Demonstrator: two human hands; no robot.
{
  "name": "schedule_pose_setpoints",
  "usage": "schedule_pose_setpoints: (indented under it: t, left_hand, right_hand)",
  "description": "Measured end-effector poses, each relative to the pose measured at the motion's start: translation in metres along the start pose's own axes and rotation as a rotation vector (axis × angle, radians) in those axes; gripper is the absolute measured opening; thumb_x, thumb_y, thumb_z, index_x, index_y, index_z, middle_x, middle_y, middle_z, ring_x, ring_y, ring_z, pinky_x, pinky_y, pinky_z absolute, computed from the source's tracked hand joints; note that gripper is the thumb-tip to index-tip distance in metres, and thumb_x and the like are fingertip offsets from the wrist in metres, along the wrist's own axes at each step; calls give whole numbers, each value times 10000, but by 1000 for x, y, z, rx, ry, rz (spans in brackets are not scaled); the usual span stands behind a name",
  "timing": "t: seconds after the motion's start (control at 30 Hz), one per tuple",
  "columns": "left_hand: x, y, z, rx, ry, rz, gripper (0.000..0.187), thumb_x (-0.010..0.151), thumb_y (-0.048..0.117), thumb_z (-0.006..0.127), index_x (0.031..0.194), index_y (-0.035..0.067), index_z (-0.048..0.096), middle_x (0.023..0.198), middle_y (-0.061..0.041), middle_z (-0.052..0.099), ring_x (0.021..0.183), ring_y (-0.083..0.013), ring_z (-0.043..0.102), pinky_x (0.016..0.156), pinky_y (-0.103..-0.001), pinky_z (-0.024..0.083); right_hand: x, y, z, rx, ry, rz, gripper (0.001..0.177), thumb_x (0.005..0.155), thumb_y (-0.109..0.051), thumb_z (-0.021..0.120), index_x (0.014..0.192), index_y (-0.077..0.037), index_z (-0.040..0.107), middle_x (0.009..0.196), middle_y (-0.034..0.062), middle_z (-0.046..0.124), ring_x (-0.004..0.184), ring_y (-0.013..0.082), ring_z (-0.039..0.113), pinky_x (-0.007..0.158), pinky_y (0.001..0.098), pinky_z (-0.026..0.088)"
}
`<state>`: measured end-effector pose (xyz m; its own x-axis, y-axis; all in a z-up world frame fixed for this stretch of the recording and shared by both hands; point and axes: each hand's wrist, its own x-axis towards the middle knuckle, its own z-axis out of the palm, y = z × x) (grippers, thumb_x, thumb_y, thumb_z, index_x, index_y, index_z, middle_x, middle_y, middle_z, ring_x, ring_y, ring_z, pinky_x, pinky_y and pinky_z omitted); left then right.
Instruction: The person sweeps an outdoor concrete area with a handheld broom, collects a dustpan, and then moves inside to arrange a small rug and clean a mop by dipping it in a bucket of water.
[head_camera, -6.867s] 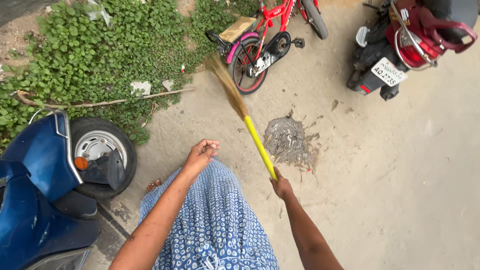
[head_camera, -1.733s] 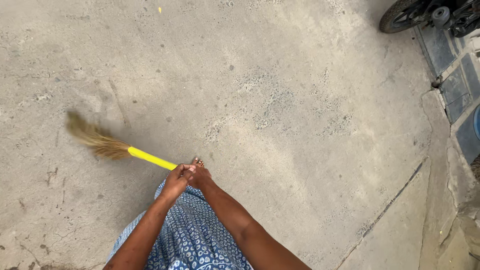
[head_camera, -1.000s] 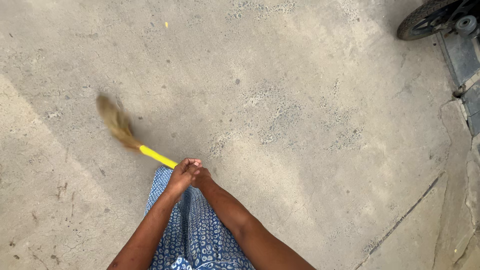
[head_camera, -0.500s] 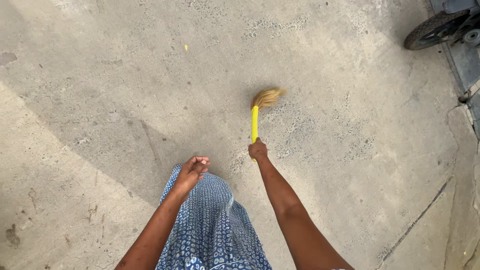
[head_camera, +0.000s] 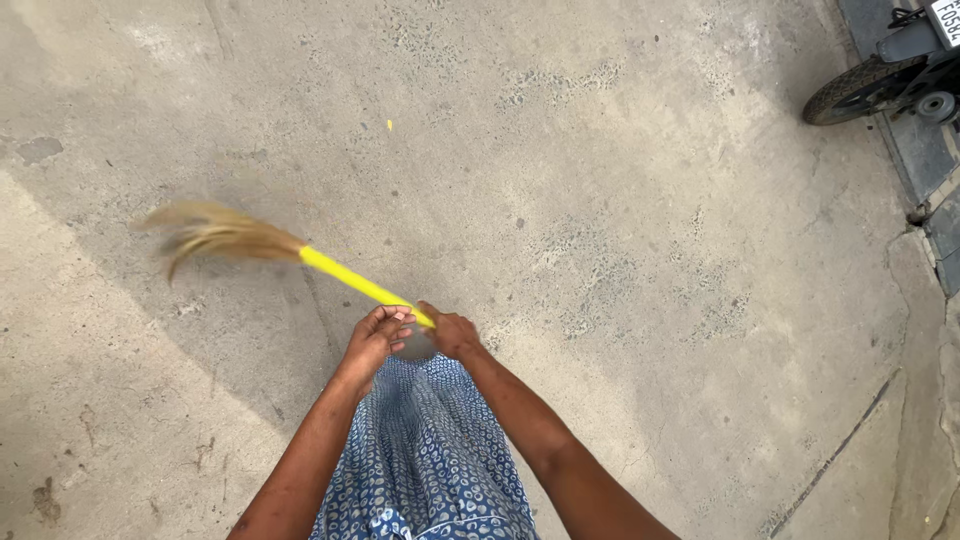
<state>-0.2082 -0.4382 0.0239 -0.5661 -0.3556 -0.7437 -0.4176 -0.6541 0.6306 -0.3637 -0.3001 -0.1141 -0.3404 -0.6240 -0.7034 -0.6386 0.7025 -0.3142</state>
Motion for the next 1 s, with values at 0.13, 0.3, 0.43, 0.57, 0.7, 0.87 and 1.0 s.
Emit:
schedule_pose_setpoints:
  t: [0.13, 0.3, 0.43, 0.57, 0.7, 0.87, 1.0]
  left_hand:
    - [6, 15, 1, -29, -12, 13, 302, 1023, 289, 541, 1248, 121, 653, 1224, -28, 727, 1078, -135, 660, 954, -336, 515]
    - [27, 6, -8, -60, 36, 39, 300, 1013, 281, 548, 1243, 118, 653, 1215, -31, 735, 1057, -138, 661, 922, -333, 510]
    - [51, -12, -6, -64, 40, 29, 276, 1024, 265, 552, 1235, 119, 656, 1191, -39, 726, 1024, -132, 650, 888, -318, 518]
    - [89, -7, 7, -34, -6, -72, 263, 1004, 215, 571, 1238, 121, 647, 1196, -28, 720, 1007, -138, 625, 867, -311, 489]
    - [120, 26, 30, -45, -42, -31, 269, 1021, 238, 548, 1231, 107, 653, 1191, -47, 709, 1027, -149, 624, 881, -322, 507]
    - [128, 95, 56, -50, -69, -74, 272, 1018, 252, 534, 1226, 130, 661, 1232, -23, 715, 1075, -147, 634, 938, -337, 513]
    - [132, 131, 52, -35, -30, -90, 281, 1024, 278, 516, 1230, 151, 658, 1233, -29, 716, 1118, -145, 653, 972, -349, 534]
  right_hand:
    - [-2, 90, -72, 54, 165, 352, 719, 983, -468, 587, 1608, -372, 246, 1137, 195, 707, 1027, 380, 699, 914, 481, 546]
    - [78, 100, -106, 129, 204, 416, 604, 946, -375, 678, 1428, -92, 450, 1207, 236, 695, 1136, 412, 667, 969, 467, 543]
    - [110, 14, -48, -69, -7, 239, 663, 977, -270, 596, 1561, -93, 339, 1230, 223, 683, 1142, 371, 678, 958, 457, 554]
    - [117, -23, -40, -148, -118, -25, 743, 909, -325, 631, 1581, -221, 331, 1219, 188, 705, 1114, 373, 684, 927, 492, 563]
    - [104, 7, -92, 10, -60, -84, 776, 924, -374, 664, 1605, -399, 293, 1177, 134, 730, 1055, 373, 702, 913, 485, 555]
    - [67, 128, -157, 231, 187, 304, 689, 974, -430, 620, 1584, -407, 300, 1235, 155, 710, 1120, 365, 690, 981, 462, 534]
    - [119, 162, -205, 241, 255, 517, 724, 950, -323, 639, 1575, -112, 342, 1211, 257, 693, 1080, 391, 712, 944, 449, 578]
